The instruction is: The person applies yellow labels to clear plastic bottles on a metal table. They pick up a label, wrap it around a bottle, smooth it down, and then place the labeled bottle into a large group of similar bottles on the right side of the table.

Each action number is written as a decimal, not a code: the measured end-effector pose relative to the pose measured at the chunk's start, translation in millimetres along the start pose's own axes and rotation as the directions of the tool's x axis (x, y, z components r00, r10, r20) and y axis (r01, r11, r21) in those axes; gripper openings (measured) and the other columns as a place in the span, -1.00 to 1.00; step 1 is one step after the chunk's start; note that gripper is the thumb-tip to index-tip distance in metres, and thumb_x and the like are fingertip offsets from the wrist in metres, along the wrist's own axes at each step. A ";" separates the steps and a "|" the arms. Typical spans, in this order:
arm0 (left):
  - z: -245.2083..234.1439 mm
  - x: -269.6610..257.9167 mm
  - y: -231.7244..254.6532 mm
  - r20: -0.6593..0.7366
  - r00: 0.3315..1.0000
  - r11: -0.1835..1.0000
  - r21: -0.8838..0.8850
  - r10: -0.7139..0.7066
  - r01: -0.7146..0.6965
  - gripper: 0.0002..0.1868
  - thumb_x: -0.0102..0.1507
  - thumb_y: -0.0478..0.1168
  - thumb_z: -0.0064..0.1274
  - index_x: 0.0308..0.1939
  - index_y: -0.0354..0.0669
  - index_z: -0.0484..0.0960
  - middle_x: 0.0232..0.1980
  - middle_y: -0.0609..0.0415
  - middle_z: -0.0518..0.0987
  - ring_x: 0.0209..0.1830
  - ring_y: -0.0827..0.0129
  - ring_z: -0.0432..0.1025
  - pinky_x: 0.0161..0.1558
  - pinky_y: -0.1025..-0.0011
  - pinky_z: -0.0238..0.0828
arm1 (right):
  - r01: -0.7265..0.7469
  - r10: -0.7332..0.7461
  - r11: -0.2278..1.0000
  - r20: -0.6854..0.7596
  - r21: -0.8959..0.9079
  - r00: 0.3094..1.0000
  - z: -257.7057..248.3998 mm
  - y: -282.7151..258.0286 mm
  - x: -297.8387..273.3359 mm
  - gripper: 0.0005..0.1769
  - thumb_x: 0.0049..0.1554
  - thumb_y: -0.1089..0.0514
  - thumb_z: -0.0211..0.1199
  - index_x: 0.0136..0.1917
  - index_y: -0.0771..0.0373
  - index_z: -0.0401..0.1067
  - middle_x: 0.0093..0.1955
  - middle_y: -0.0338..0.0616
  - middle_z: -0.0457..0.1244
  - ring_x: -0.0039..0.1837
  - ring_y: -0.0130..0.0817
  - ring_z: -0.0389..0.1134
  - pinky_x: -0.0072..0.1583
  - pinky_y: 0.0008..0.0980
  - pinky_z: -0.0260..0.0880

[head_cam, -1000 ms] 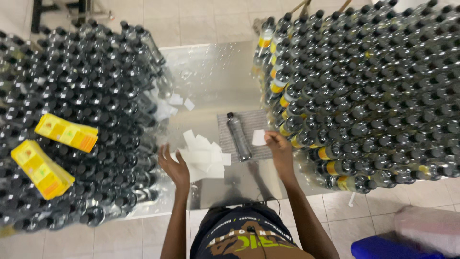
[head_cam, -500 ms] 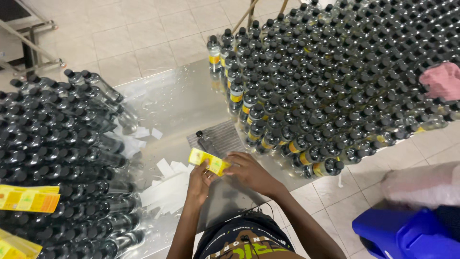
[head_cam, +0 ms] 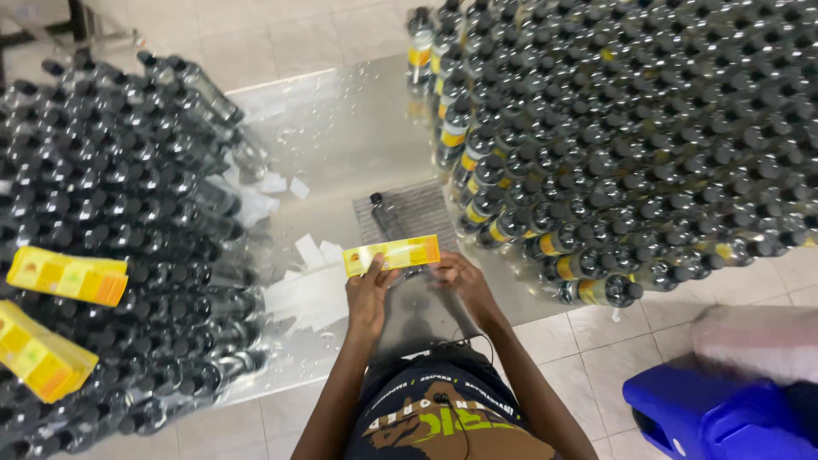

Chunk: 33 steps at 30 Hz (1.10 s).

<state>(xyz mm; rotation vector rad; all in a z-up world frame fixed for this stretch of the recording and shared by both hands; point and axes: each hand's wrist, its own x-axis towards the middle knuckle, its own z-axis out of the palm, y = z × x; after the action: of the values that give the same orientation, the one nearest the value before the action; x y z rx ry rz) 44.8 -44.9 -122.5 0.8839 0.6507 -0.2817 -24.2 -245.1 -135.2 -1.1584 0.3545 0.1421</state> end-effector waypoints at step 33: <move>-24.5 153.4 -100.3 -0.374 0.919 0.922 0.385 0.127 0.030 -0.48 0.16 0.02 0.62 0.00 -0.23 0.78 -0.07 -0.12 0.74 -0.06 0.22 0.65 0.17 0.21 0.45 | -0.069 0.035 0.994 -0.364 -0.082 0.931 10.2 93.3 157.1 -0.49 0.28 0.06 0.52 0.31 0.48 0.51 0.12 0.18 0.36 0.20 -0.12 0.46 0.26 -0.18 0.55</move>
<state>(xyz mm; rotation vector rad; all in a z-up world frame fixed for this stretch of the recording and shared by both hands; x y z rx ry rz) 105.1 -82.1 -293.2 1.3554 0.9648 -0.1874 97.8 -209.9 -267.0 -1.2689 0.7126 -0.0115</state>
